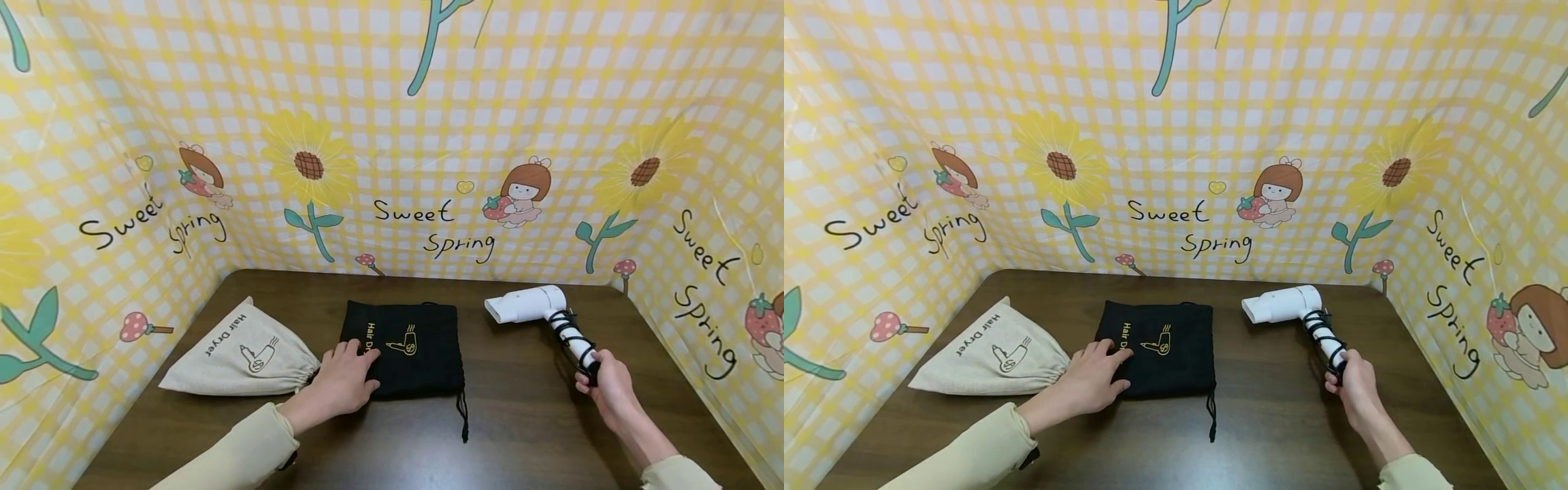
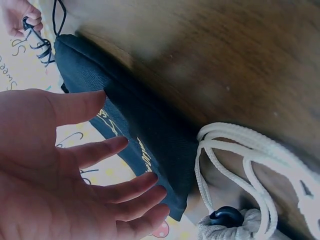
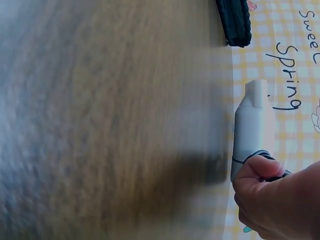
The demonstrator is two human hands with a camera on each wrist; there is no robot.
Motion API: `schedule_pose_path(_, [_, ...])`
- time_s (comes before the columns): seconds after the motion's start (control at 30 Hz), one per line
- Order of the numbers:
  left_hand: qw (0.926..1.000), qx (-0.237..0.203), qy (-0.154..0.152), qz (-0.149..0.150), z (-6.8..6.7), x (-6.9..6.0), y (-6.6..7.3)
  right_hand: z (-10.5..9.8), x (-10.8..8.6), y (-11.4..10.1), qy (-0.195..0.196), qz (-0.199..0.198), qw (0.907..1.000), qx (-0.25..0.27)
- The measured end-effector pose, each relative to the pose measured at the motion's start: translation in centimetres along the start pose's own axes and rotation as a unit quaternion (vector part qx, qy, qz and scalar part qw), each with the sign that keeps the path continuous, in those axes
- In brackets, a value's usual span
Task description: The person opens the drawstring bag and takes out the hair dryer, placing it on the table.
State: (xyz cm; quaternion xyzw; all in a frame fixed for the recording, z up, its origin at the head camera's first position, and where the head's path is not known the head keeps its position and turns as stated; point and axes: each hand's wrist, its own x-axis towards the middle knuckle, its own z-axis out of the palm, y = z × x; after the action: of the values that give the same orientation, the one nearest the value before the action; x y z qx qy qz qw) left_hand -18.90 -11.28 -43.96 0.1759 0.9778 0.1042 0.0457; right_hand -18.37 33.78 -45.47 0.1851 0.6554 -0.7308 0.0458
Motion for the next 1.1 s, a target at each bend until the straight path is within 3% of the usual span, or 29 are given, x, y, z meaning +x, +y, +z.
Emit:
schedule_pose_path(0.8, [0.9989, -0.045, -0.010, 0.003, -0.7, -0.1, 0.0, -1.1, 1.2, -1.2, 0.038, -0.007, 0.9990, 0.021])
schedule_pose_path(1.1, [0.9986, -0.051, -0.010, 0.006, -0.8, -0.1, -0.1, -1.8, 1.7, -1.7, 0.035, -0.006, 0.9993, 0.015])
